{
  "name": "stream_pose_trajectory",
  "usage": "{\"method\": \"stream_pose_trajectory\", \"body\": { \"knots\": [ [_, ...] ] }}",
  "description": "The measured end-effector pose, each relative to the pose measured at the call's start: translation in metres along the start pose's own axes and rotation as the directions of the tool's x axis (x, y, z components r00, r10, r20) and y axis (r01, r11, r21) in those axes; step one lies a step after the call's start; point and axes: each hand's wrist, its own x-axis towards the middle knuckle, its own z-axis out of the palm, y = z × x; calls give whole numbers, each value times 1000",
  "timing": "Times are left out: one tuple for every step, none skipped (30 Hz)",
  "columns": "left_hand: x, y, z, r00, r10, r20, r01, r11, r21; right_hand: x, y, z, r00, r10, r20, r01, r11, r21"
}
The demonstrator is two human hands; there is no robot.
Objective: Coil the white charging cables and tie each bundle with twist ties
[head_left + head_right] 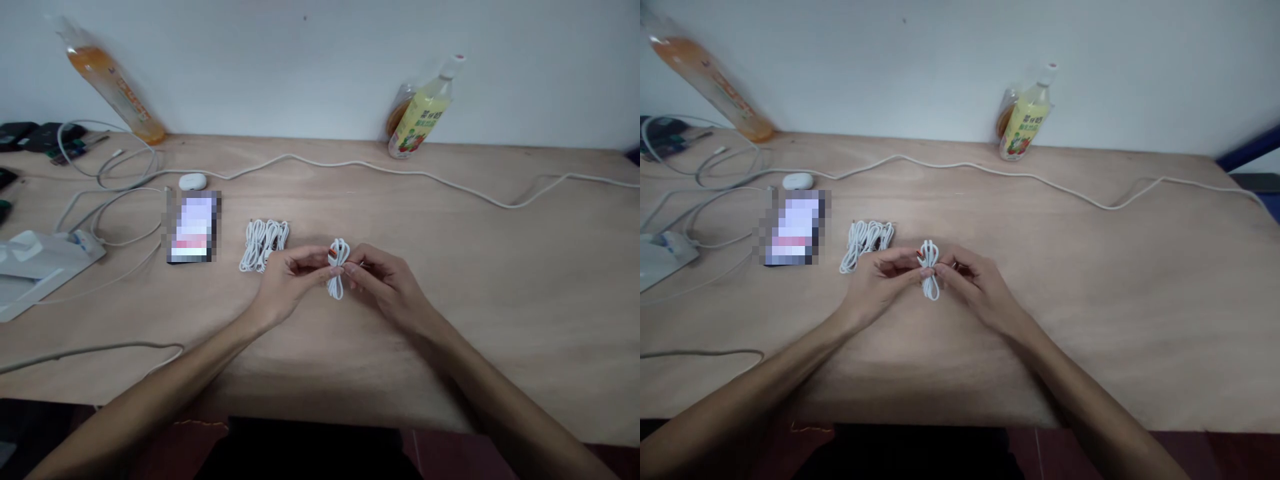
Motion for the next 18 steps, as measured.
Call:
{"method": "stream_pose_trajectory", "body": {
  "knots": [
    [0, 0, 0, 1000, 2, 3, -2, 1000, 4, 1, 0, 0, 1000, 22, 9, -23, 999, 27],
    [0, 0, 0, 1000, 3, 3, -3, 1000, 10, 1, 0, 0, 999, 44, 18, -45, 998, 49],
    [0, 0, 0, 1000, 2, 3, -2, 1000, 16, 1, 0, 0, 998, 61, 25, -62, 996, 66],
    [0, 0, 0, 1000, 2, 5, -2, 1000, 21, 2, 0, 0, 997, 75, 31, -77, 994, 80],
    [0, 0, 0, 1000, -2, 10, 1, 1000, 25, 2, 0, 0, 996, 86, 33, -89, 992, 89],
    [0, 1, 0, 1000, -8, 17, 8, 1000, 24, 2, 0, 0, 995, 97, 31, -100, 991, 94],
    [0, 1, 0, 1000, -16, 24, 16, 1000, 22, 2, 0, 0, 994, 107, 26, -109, 989, 98],
    [0, 2, 0, 999, -25, 29, 25, 1000, 17, 2, 0, 0, 993, 115, 17, -117, 988, 103],
    [0, 3, 0, 999, -33, 32, 33, 999, 11, 2, -1, 1, 992, 123, 6, -123, 986, 110],
    [0, 4, 1, 999, -38, 32, 38, 999, 6, 2, -2, 1, 992, 126, -6, -124, 985, 121],
    [0, 5, 1, 999, -40, 26, 40, 999, 2, 1, -3, 2, 992, 124, -18, -121, 984, 134],
    [0, 5, 1, 999, -38, 18, 38, 999, -2, 1, -4, 3, 993, 119, -28, -113, 983, 146],
    [0, 6, 1, 999, -34, 9, 34, 999, -6, 0, -4, 3, 993, 111, -39, -104, 982, 155],
    [1, 6, 2, 1000, -30, -4, 30, 1000, -11, 0, -5, 3, 993, 106, -50, -97, 983, 158],
    [1, 6, 2, 999, -28, -18, 28, 999, -15, 0, -5, 4, 993, 104, -62, -93, 983, 156],
    [1, 6, 2, 999, -30, -30, 29, 999, -18, -1, -5, 4, 991, 104, -79, -92, 984, 150],
    [1, 5, 2, 999, -34, -39, 33, 999, -21, -1, -5, 4, 990, 107, -94, -93, 985, 143],
    [1, 5, 2, 998, -38, -41, 37, 999, -24, -1, -4, 4, 988, 109, -110, -93, 986, 139]
  ]
}}
